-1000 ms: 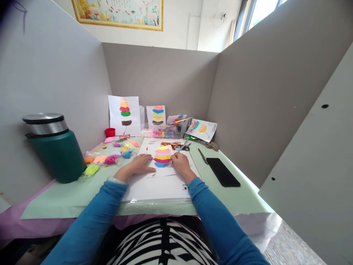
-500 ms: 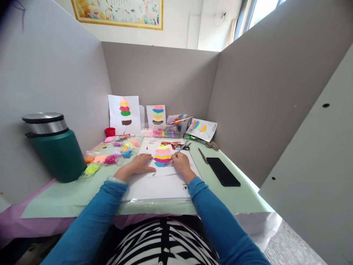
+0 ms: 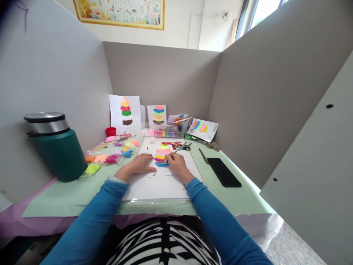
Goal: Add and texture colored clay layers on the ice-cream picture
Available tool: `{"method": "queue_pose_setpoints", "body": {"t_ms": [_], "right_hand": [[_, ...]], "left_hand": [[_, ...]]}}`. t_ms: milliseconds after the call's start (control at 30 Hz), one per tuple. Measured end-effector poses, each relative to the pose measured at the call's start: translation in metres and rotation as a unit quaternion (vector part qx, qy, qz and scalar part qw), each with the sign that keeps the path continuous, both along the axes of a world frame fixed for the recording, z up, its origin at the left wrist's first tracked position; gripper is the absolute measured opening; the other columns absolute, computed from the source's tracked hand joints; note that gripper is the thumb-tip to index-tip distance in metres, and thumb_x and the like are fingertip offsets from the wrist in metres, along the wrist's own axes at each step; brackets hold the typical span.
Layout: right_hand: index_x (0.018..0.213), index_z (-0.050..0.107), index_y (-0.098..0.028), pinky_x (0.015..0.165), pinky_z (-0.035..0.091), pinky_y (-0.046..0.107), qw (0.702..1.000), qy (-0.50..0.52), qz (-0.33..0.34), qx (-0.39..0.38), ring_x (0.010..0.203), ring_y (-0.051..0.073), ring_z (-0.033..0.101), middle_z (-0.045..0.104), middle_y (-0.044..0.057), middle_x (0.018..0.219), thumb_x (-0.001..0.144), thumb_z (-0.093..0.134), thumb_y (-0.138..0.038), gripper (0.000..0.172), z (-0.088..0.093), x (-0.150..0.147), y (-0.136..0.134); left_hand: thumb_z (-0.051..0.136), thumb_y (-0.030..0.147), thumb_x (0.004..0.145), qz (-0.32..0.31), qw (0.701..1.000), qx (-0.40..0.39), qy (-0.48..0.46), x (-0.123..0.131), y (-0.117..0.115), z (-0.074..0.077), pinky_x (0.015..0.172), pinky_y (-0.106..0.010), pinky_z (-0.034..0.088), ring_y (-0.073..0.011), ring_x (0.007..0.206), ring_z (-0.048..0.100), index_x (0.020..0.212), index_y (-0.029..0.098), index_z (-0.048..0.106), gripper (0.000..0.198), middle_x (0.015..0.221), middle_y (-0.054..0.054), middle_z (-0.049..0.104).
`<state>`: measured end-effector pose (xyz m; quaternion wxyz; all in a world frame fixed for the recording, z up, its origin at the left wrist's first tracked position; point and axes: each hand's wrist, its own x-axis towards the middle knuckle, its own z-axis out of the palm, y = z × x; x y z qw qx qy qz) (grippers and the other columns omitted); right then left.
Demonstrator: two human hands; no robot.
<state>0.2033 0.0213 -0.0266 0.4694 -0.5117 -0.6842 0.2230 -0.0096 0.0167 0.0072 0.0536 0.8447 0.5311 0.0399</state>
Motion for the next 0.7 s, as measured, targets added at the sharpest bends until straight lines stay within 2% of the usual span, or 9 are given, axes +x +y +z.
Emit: {"method": "queue_pose_setpoints", "body": {"t_ms": [200,400,567,633,700], "right_hand": [[0.069,0.067,-0.017,0.069,0.044,0.025,0.999,-0.049,0.012,-0.006,0.070,0.016,0.062,0.071,0.004,0.075,0.084,0.052,-0.034,0.027,0.000,-0.004,-0.002],[0.060,0.062,-0.018,0.071,0.041,0.024,0.993,-0.090,-0.072,-0.016,0.069,0.015,0.061,0.069,0.003,0.070,0.082,0.048,-0.026,0.027,0.002,0.016,0.004],[0.062,0.062,-0.019,0.068,0.039,0.025,0.989,-0.083,-0.120,-0.015,0.069,0.017,0.060,0.068,0.003,0.066,0.079,0.048,-0.026,0.024,0.002,0.029,0.004],[0.062,0.062,-0.019,0.067,0.039,0.025,0.992,-0.061,-0.107,0.003,0.069,0.016,0.060,0.067,0.003,0.066,0.079,0.048,-0.028,0.024,0.001,0.026,0.003],[0.062,0.063,-0.019,0.068,0.040,0.025,0.998,-0.027,-0.062,0.012,0.069,0.016,0.060,0.067,0.002,0.068,0.079,0.049,-0.031,0.026,0.000,0.019,0.002]], "left_hand": [[0.061,0.061,0.078,0.002,1.000,0.005,0.001,0.000,0.000,0.000,0.113,-0.044,0.029,-0.0328,0.139,0.036,0.136,0.018,0.052,0.073,0.149,-0.014,0.044],[0.061,0.061,0.078,0.003,1.000,-0.001,-0.005,0.000,-0.001,0.001,0.114,-0.044,0.028,-0.0323,0.140,0.034,0.137,0.018,0.051,0.074,0.150,-0.014,0.043],[0.060,0.061,0.078,0.001,1.000,-0.002,-0.005,-0.001,0.000,0.000,0.114,-0.045,0.027,-0.0323,0.141,0.034,0.137,0.019,0.051,0.074,0.150,-0.013,0.043],[0.060,0.062,0.078,0.000,1.000,-0.001,-0.004,-0.001,0.000,-0.001,0.114,-0.045,0.027,-0.0324,0.141,0.034,0.137,0.019,0.051,0.074,0.150,-0.013,0.043],[0.059,0.062,0.078,-0.001,1.000,0.002,-0.001,-0.001,0.001,-0.002,0.114,-0.045,0.027,-0.0324,0.140,0.034,0.137,0.019,0.052,0.074,0.150,-0.013,0.043]]}}
